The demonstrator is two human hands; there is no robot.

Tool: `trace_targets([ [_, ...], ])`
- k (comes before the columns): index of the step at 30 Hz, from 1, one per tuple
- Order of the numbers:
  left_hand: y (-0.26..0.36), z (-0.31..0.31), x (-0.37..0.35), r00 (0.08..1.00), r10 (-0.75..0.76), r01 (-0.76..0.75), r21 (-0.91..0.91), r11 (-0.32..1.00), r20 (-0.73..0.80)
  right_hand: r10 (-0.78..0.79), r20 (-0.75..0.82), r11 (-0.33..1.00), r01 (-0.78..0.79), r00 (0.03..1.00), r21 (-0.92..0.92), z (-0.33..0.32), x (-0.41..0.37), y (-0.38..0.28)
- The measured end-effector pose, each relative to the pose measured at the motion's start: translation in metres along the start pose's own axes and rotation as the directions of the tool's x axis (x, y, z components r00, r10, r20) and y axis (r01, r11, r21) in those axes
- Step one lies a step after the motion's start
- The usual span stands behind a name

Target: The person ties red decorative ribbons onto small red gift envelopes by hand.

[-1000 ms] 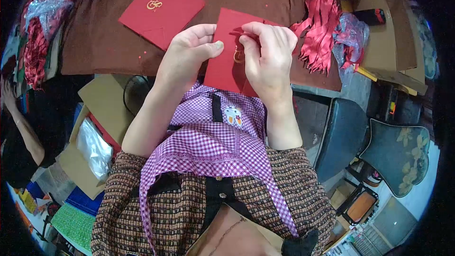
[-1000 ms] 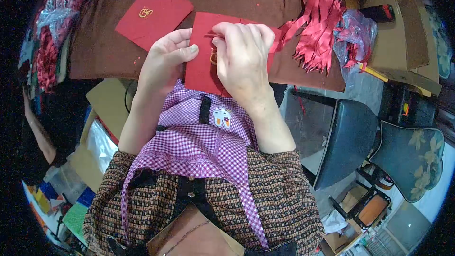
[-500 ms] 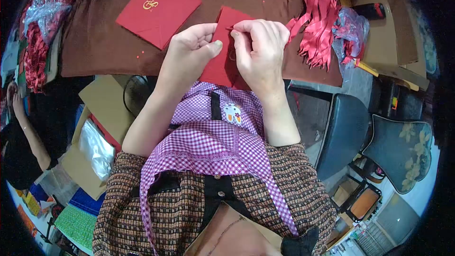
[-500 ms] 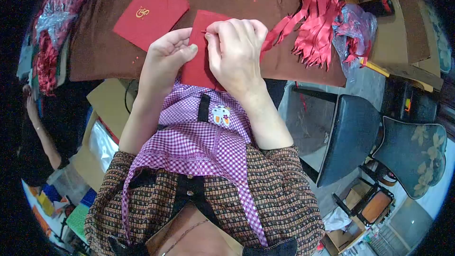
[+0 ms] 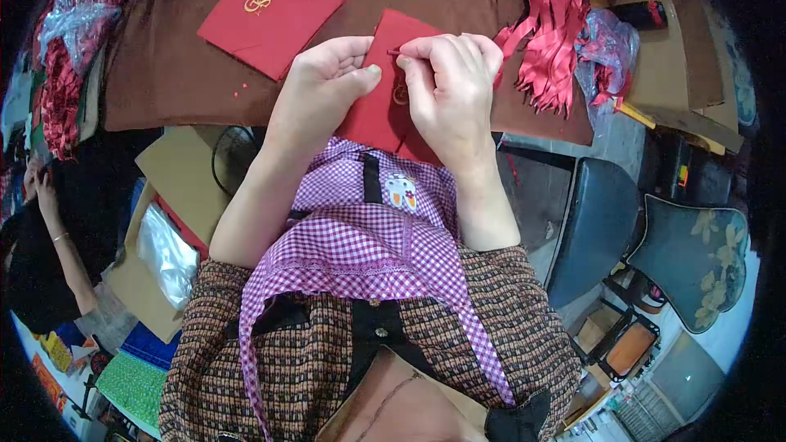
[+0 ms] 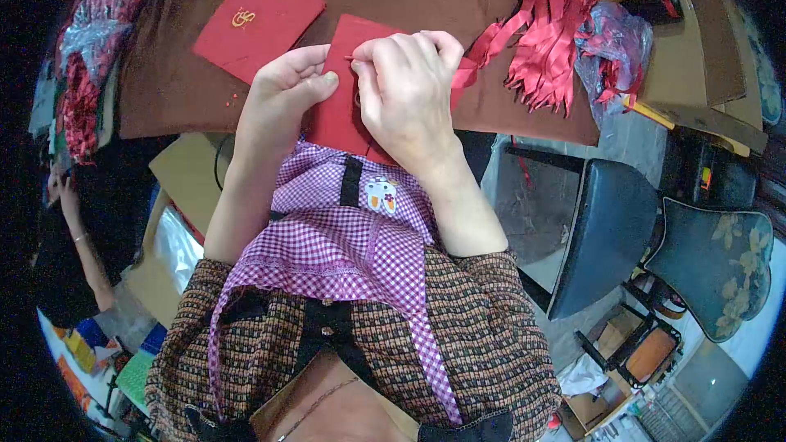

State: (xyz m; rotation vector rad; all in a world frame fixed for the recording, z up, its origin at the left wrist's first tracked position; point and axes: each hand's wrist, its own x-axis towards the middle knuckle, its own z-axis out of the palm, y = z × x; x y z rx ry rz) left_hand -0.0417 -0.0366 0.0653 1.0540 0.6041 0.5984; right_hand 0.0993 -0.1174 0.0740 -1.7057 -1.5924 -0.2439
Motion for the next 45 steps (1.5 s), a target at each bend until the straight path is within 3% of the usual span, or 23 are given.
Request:
trace_targets([
  [18,-0.003,-0.002,0.0,1.0,0.005,-0.007,0.052,0.999,0.021,0.001,-0.024,1.0,-0.001,1.0,0.004,0.003,-0.001,-0.001],
  [21,-0.001,-0.002,-0.002,0.999,0.039,-0.035,0.182,0.983,-0.021,-0.011,-0.025,1.0,0.01,1.0,-0.02,0.003,-0.001,-0.002],
  [23,0.005,0.001,-0.004,0.997,0.077,-0.066,0.399,0.914,-0.011,-0.041,-0.032,0.998,0.039,0.999,-0.058,0.006,-0.003,-0.002],
  [26,0.002,0.004,-0.005,0.988,0.154,-0.139,0.415,0.899,-0.003,-0.054,-0.021,0.992,0.052,0.998,-0.112,0.008,-0.005,-0.005],
  [30,-0.006,0.002,-0.004,0.989,0.147,-0.119,0.469,0.875,-0.022,-0.046,0.002,0.99,0.046,0.999,-0.131,0.012,-0.009,-0.009],
  [32,-0.01,0.003,-0.003,0.977,0.213,-0.156,0.586,0.795,-0.03,-0.042,-0.017,0.991,0.04,0.999,-0.124,0.014,-0.009,-0.008],
  [36,-0.012,0.008,-0.006,0.935,0.352,-0.272,0.691,0.669,0.028,0.061,-0.043,0.997,-0.059,0.997,0.039,0.014,-0.008,-0.005],
  [38,-0.007,0.011,-0.007,0.925,0.363,-0.311,0.772,0.554,0.112,0.239,0.052,0.948,-0.244,0.97,0.205,0.015,-0.01,-0.004],
  [43,-0.008,0.009,0.0,0.914,0.399,-0.306,0.772,0.557,0.075,0.21,0.05,0.968,-0.214,0.977,0.128,0.01,-0.004,-0.004],
  [45,0.0,0.006,0.001,0.977,0.212,-0.155,0.621,0.768,-0.018,0.197,0.074,0.969,-0.206,0.978,0.135,0.003,0.0,-0.004],
])
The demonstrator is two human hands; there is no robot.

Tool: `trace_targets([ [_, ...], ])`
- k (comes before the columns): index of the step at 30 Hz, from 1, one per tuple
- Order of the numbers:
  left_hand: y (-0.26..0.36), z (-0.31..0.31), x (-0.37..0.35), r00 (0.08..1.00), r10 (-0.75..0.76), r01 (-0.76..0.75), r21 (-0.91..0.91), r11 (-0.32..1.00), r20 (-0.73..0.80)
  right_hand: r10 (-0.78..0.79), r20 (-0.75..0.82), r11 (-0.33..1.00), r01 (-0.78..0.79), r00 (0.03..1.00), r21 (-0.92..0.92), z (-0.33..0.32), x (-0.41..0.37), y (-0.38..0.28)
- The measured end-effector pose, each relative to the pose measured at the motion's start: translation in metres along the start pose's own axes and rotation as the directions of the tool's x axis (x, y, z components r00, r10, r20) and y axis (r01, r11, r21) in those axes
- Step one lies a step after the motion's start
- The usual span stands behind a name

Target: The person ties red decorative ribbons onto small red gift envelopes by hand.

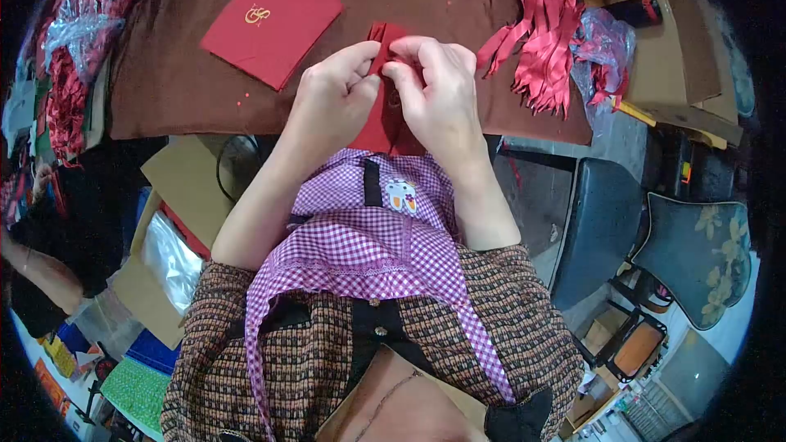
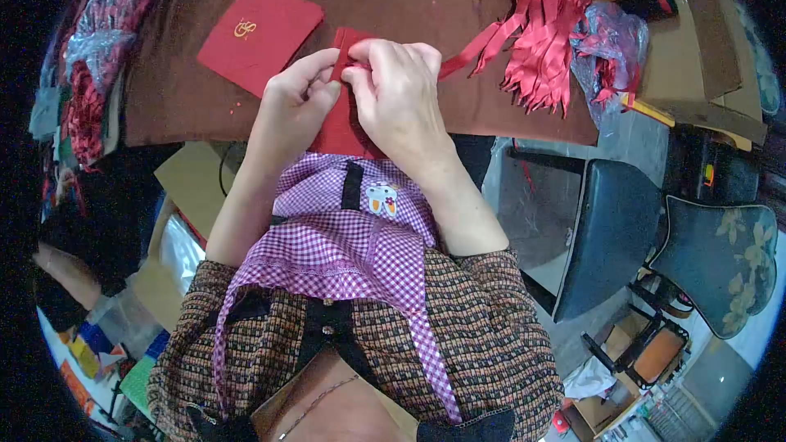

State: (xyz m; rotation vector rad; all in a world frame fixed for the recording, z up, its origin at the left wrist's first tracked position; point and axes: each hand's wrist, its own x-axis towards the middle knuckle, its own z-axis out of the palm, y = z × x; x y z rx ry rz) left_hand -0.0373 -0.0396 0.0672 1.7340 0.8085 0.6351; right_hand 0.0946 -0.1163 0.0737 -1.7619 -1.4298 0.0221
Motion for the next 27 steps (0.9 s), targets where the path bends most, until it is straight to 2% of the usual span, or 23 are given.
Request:
trace_targets([
  [3,-0.01,-0.006,0.001,0.997,0.069,-0.067,0.043,0.997,-0.032,-0.026,0.026,1.0,0.026,0.999,0.016,-0.005,0.002,0.004],
  [4,-0.003,-0.008,0.0,0.998,0.046,-0.042,0.085,0.996,-0.052,-0.04,0.021,0.999,0.04,0.999,0.001,-0.007,0.003,0.006],
  [8,-0.002,-0.008,0.0,0.999,0.005,-0.002,0.069,0.998,-0.038,-0.121,0.014,0.992,0.121,0.993,-0.034,-0.006,0.003,0.012],
  [11,-0.003,-0.006,0.001,0.999,0.039,-0.038,0.072,0.997,-0.016,-0.153,0.013,0.987,0.154,0.988,-0.046,-0.001,0.0,0.013],
  [13,-0.006,-0.007,0.002,0.99,0.135,-0.139,0.105,0.985,0.04,-0.129,0.02,0.988,0.13,0.991,-0.084,0.003,0.0,0.014],
  [14,-0.007,-0.009,0.004,0.99,0.137,-0.141,0.106,0.984,0.038,-0.11,0.015,0.992,0.111,0.994,-0.063,0.004,0.0,0.013],
  [16,-0.008,-0.013,0.007,0.991,0.084,-0.071,-0.123,0.99,0.108,-0.098,0.008,0.995,0.098,0.995,-0.029,0.006,-0.001,0.016],
  [17,-0.009,-0.014,0.008,0.991,0.087,-0.074,-0.123,0.99,0.105,-0.084,0.002,0.996,0.084,0.996,0.003,0.008,-0.001,0.018],
  [19,-0.012,-0.016,0.012,0.987,0.132,-0.134,0.007,0.991,0.094,-0.083,-0.002,0.996,0.083,0.997,0.017,0.01,-0.003,0.019],
  [20,-0.015,-0.014,0.013,0.986,0.136,-0.138,0.008,0.99,0.093,-0.081,-0.005,0.996,0.081,0.997,0.031,0.011,-0.003,0.019],
  [22,-0.024,-0.011,0.015,0.941,0.338,-0.337,0.126,0.933,0.015,-0.089,-0.002,0.995,0.089,0.996,0.04,0.011,-0.004,0.019],
  [25,-0.026,-0.011,0.016,0.918,0.393,-0.392,0.23,0.891,0.043,-0.142,0.033,0.99,0.142,0.989,0.008,0.006,-0.001,0.021],
  [27,-0.02,-0.011,0.014,0.921,0.39,-0.383,0.206,0.901,0.003,-0.091,0.042,0.982,0.082,0.995,0.169,-0.001,0.009,0.024],
])
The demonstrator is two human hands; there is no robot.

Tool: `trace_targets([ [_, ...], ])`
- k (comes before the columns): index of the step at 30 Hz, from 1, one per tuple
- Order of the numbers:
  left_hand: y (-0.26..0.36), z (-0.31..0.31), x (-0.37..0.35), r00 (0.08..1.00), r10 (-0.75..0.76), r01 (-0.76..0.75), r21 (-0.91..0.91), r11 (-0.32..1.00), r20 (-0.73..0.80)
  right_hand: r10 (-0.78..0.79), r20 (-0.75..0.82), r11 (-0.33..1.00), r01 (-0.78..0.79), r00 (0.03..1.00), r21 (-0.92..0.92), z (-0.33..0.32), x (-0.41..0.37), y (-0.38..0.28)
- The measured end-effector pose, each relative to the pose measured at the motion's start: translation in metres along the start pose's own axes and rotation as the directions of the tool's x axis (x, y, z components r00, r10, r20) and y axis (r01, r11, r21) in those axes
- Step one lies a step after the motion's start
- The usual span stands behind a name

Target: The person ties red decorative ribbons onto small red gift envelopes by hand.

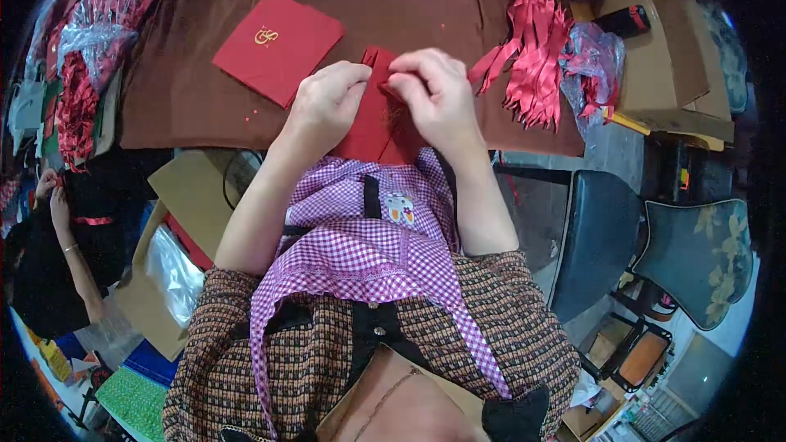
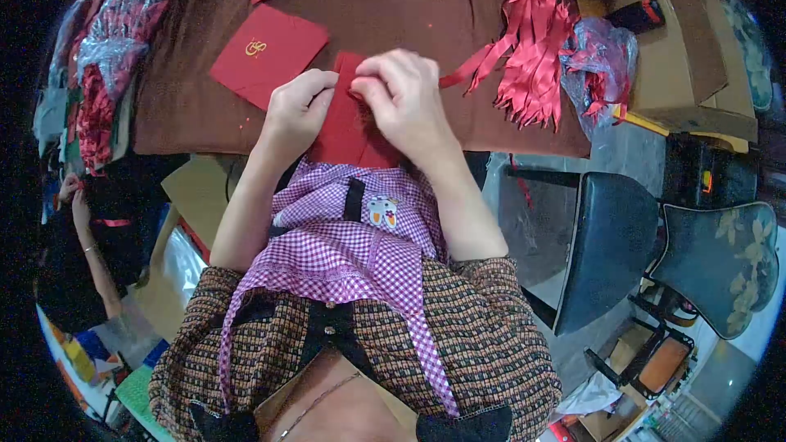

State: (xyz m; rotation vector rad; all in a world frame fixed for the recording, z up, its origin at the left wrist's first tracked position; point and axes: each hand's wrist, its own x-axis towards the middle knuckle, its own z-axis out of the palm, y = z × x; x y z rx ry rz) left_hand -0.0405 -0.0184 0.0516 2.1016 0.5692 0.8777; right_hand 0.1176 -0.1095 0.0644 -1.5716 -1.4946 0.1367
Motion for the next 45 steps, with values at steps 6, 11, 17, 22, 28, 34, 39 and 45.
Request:
trace_targets([
  [6,0.006,-0.001,0.001,0.997,0.078,-0.078,0.067,0.995,0.005,-0.044,0.109,0.998,0.048,0.993,-0.038,-0.011,0.018,0.018],
  [11,0.008,-0.002,-0.005,0.997,-0.072,0.071,-0.024,0.997,-0.021,0.007,0.186,1.0,-0.012,0.983,0.027,-0.009,0.015,0.022],
  [17,-0.018,-0.033,-0.009,0.865,-0.489,0.422,-0.363,0.831,-0.112,0.37,0.308,0.832,-0.46,0.876,0.309,-0.02,0.0,0.034],
  [22,-0.024,-0.043,-0.002,0.84,-0.498,0.379,-0.423,0.823,-0.216,0.368,0.316,0.841,-0.458,0.874,0.288,-0.018,0.006,0.057],
  [28,-0.031,-0.038,-0.007,0.812,-0.509,0.39,-0.384,0.837,-0.287,0.364,0.373,0.851,-0.467,0.854,0.238,-0.022,0.016,0.066],
  [34,-0.009,-0.033,0.002,0.848,-0.049,0.152,0.154,0.976,-0.528,0.4,0.388,0.868,-0.479,0.83,0.129,-0.026,0.027,0.077],
  [39,-0.013,-0.002,-0.018,0.983,0.06,-0.026,0.189,0.982,-0.173,0.434,0.423,0.812,-0.549,0.795,0.199,-0.014,0.028,0.102],
  [45,-0.042,0.03,-0.03,0.998,-0.044,0.051,0.242,0.969,-0.037,0.421,0.252,0.835,-0.481,0.871,0.269,-0.029,0.012,0.096],
])
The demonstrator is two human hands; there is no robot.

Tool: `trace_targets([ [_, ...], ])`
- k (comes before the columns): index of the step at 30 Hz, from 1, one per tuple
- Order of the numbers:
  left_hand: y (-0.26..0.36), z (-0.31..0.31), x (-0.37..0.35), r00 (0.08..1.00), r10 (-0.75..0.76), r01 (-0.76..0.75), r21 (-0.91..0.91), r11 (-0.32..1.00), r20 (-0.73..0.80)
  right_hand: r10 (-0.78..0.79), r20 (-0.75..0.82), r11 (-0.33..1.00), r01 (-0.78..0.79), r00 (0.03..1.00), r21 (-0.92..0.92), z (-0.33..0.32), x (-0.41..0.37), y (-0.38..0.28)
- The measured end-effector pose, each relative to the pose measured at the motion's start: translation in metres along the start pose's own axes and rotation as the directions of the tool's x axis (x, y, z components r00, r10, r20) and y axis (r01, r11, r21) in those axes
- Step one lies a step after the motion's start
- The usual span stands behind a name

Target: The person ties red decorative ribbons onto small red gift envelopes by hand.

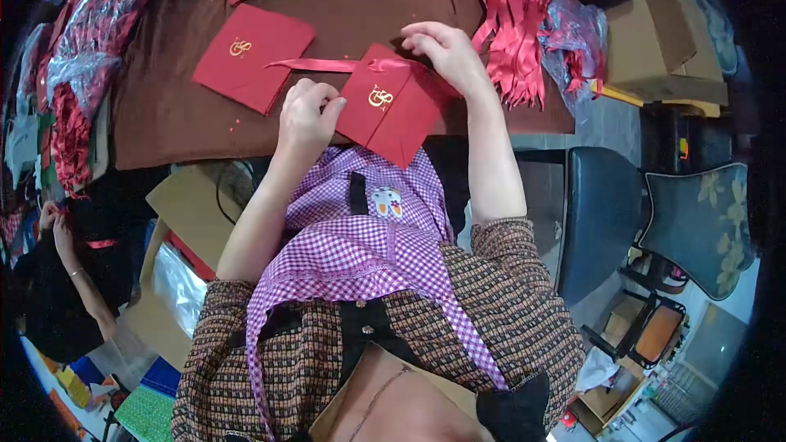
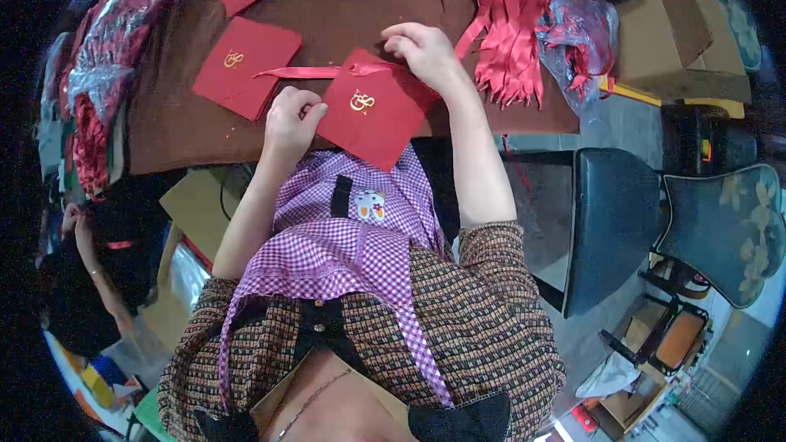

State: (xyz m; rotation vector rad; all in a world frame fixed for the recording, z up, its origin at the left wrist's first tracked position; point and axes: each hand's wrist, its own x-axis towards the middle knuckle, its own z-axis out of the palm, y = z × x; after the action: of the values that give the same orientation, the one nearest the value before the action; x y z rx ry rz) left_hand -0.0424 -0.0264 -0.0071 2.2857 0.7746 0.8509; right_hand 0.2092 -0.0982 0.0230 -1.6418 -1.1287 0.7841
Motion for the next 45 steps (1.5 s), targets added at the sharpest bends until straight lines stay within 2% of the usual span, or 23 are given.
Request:
trace_targets([
  [1,0.0,0.0,0.001,1.0,0.002,-0.002,-0.007,1.0,0.008,-0.011,-0.042,1.0,0.01,0.999,-0.02,-0.007,-0.007,0.0],
  [4,0.002,-0.002,0.0,0.988,-0.155,0.156,-0.112,0.981,0.022,0.017,-0.123,1.0,-0.015,0.992,0.016,-0.028,-0.042,-0.003],
  [6,0.005,-0.006,0.002,0.979,-0.199,0.202,-0.114,0.973,0.041,0.011,-0.154,0.985,-0.037,0.988,-0.167,-0.038,-0.062,0.004],
  [7,0.009,-0.009,0.003,0.968,-0.246,0.25,-0.108,0.962,0.053,0.016,-0.16,0.985,-0.043,0.987,-0.17,-0.037,-0.07,0.01],
  [8,0.014,-0.014,0.006,0.936,-0.327,0.338,-0.075,0.938,0.127,-0.078,-0.208,0.946,0.007,0.975,-0.325,-0.036,-0.077,0.018],
  [9,0.016,-0.016,0.006,0.936,-0.326,0.337,-0.076,0.938,0.129,-0.178,-0.238,0.88,0.046,0.955,-0.472,-0.034,-0.082,0.021],
  [11,0.017,-0.018,0.007,0.913,-0.381,0.398,-0.107,0.911,0.148,-0.227,-0.256,0.828,0.047,0.94,-0.559,-0.029,-0.085,0.024],
  [13,0.016,-0.017,0.007,0.907,-0.393,0.411,-0.107,0.905,0.152,-0.385,-0.228,0.664,0.096,0.894,-0.742,-0.024,-0.082,0.028],
  [17,0.009,-0.017,0.005,0.906,-0.389,0.41,-0.118,0.905,0.167,-0.377,-0.277,0.676,0.058,0.884,-0.735,-0.018,-0.077,0.032],
  [19,0.007,-0.016,0.006,0.9,-0.408,0.427,-0.122,0.896,0.156,-0.416,-0.347,0.764,0.115,0.841,-0.635,-0.02,-0.074,0.035],
  [23,0.007,-0.015,0.007,0.89,-0.419,0.441,-0.105,0.891,0.178,-0.283,-0.476,0.913,0.082,0.832,-0.399,-0.029,-0.072,0.019],
  [25,0.007,-0.013,0.009,0.883,-0.428,0.456,-0.142,0.878,0.19,-0.351,-0.468,0.875,0.106,0.811,-0.473,-0.032,-0.068,0.011],
  [27,0.004,-0.013,0.01,0.888,-0.412,0.447,-0.167,0.879,0.204,-0.328,-0.489,0.902,0.114,0.808,-0.416,-0.03,-0.064,0.002],
  [29,-0.002,-0.011,0.01,0.921,-0.334,0.378,-0.247,0.892,0.201,-0.429,-0.514,0.894,0.269,0.743,-0.357,-0.029,-0.057,0.0],
  [30,-0.002,-0.016,0.011,0.889,-0.356,0.427,-0.241,0.872,0.287,-0.319,-0.54,0.947,0.24,0.779,-0.214,-0.028,-0.055,-0.003],
  [31,-0.002,-0.019,0.01,0.886,-0.362,0.433,-0.237,0.87,0.289,-0.313,-0.538,0.949,0.236,0.783,-0.21,-0.024,-0.055,-0.007],
  [32,0.0,-0.02,0.009,0.854,-0.379,0.488,-0.298,0.82,0.355,-0.173,-0.576,0.971,0.236,0.799,0.036,-0.02,-0.054,-0.012],
  [33,0.001,-0.021,0.009,0.82,-0.388,0.542,-0.353,0.763,0.42,-0.028,-0.579,0.932,0.231,0.815,0.28,-0.015,-0.053,-0.02],
  [34,0.005,-0.022,0.008,0.817,-0.397,0.552,-0.367,0.749,0.418,0.013,-0.59,0.898,0.25,0.807,0.361,-0.01,-0.049,-0.023],
  [35,0.005,-0.022,0.007,0.814,-0.402,0.557,-0.365,0.746,0.419,0.017,-0.587,0.899,0.245,0.809,0.364,-0.007,-0.046,-0.021],
  [38,0.005,-0.023,0.006,0.81,-0.412,0.572,-0.403,0.715,0.418,0.026,-0.575,0.76,0.357,0.818,0.543,-0.001,-0.04,-0.016],
  [40,0.005,-0.026,0.007,0.835,-0.38,0.511,-0.306,0.803,0.398,0.027,-0.551,0.722,0.365,0.834,0.588,-0.001,-0.038,-0.019],
  [45,0.004,-0.022,0.006,0.846,-0.379,0.504,-0.333,0.797,0.375,0.018,-0.5,0.57,0.402,0.866,0.717,0.0,-0.032,-0.03],
])
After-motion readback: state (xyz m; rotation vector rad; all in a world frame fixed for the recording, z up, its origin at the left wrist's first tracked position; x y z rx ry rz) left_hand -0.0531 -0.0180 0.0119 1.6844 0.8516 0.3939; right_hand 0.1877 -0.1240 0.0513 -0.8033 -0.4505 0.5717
